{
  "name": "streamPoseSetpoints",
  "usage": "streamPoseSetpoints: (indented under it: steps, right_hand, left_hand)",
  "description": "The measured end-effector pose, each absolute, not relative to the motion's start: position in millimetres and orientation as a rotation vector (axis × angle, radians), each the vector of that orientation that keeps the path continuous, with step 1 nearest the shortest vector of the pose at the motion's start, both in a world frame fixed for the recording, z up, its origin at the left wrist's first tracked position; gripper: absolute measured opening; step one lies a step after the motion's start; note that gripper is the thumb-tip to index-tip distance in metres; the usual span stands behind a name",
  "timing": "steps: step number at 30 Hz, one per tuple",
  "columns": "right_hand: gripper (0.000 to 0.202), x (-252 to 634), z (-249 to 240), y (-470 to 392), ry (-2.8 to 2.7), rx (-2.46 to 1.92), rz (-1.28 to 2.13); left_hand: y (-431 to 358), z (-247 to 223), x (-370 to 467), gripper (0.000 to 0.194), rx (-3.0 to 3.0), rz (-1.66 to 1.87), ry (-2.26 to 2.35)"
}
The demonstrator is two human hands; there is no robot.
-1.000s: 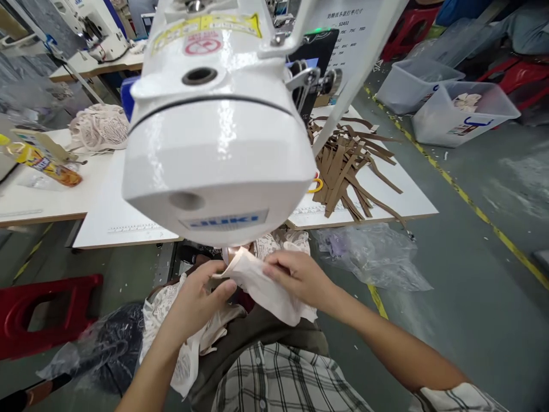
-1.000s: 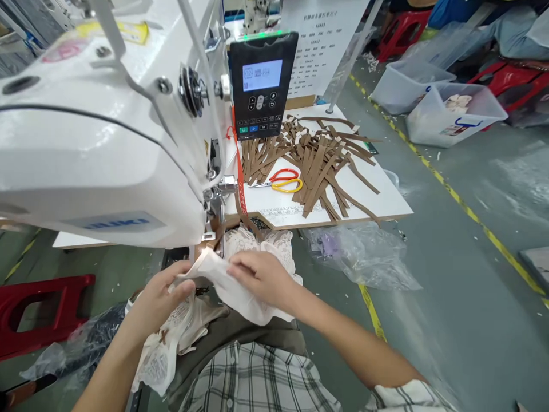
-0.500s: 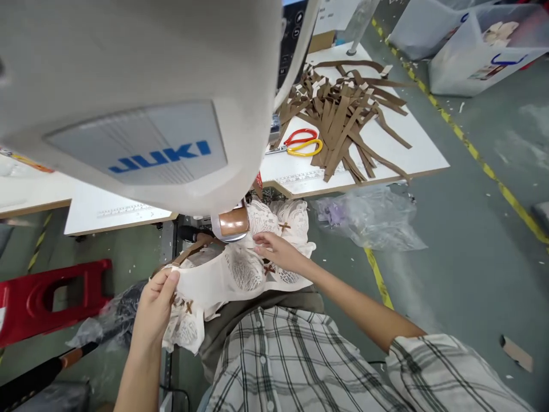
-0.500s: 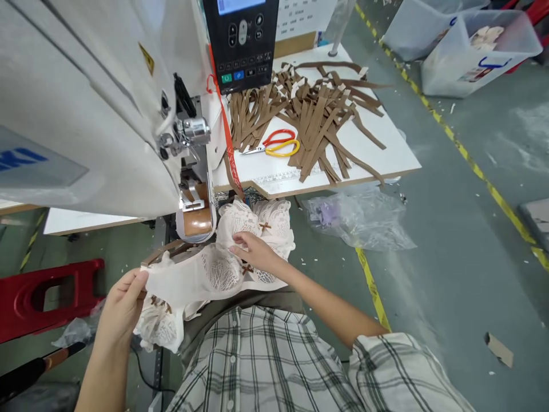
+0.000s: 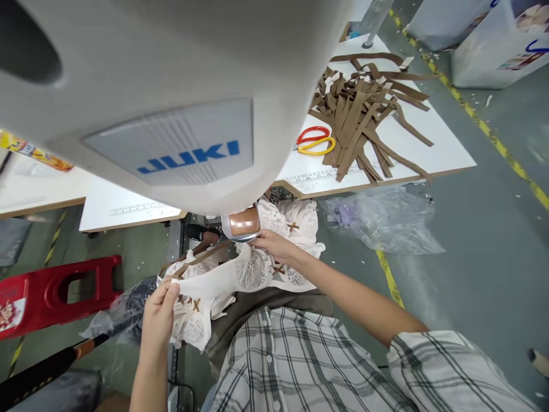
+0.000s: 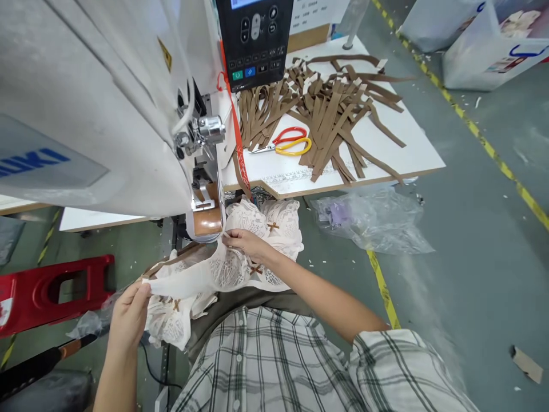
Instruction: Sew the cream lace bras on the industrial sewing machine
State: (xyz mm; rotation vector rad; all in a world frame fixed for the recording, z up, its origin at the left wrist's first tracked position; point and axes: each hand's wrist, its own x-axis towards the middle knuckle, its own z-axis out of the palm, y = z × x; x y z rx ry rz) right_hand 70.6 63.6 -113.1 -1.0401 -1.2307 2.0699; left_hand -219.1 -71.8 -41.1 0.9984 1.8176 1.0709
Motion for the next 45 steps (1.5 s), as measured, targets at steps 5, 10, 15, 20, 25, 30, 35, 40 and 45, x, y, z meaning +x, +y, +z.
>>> streamPoseSetpoints:
  steps: [5, 10, 15, 20, 25, 30, 35, 40, 45]
  right_hand:
    - [0.04, 85.1, -85.0, 43.8, -1.099, -1.002, 2.003]
    - [0.031, 90.3, -67.7, 27.4, -1.096, -0.908, 1.93]
    - [0.032, 95.7, -61.3, 16.3, -1.193, -0.926, 1.838]
    - [0.028, 100.7, -48.9, 13.1, -1.302, -0.953, 1.77]
    - [0.028, 101.9, -45.3, 13.0, -1.254, -0.929, 1.828]
    - [0.029, 101.9, -46.2, 13.1, -1.222, -0.914, 1.867]
    - [0.029, 102.7, -44.7, 12.6, -1.236, -0.899, 1.87]
    - [0.029, 102.8, -43.2, 12.1, -1.25, -0.917, 1.854]
    - [0.032, 110.4, -45.3, 16.9, -1.419, -1.007, 1.729]
  left_hand:
    - [-71.4, -62.3, -221.2, 0.041, 0.755, 0.968, 1.813]
    - [-70.8, -63.1, -218.8, 0.038, 0.716, 0.98, 1.776]
    - [-69.9, -60.2, -216.5, 0.034, 0.706, 0.979, 1.75]
    - [-67.5, -62.0, -216.3, 0.033, 0.698, 0.974, 1.758]
    - [-65.6, -61.8, -215.3, 0.033, 0.704, 0.966, 1.761]
    - [-65.0, -61.9, -214.4, 0.032, 0.705, 0.968, 1.756]
    - [-63.3, -60.1, -213.5, 0.034, 0.709, 0.962, 1.756]
    - [-61.4, -57.1, -210.6, 0.035, 0.725, 0.957, 1.759]
    - [-58.9, -46.3, -209.1, 0.037, 0.773, 0.934, 1.811]
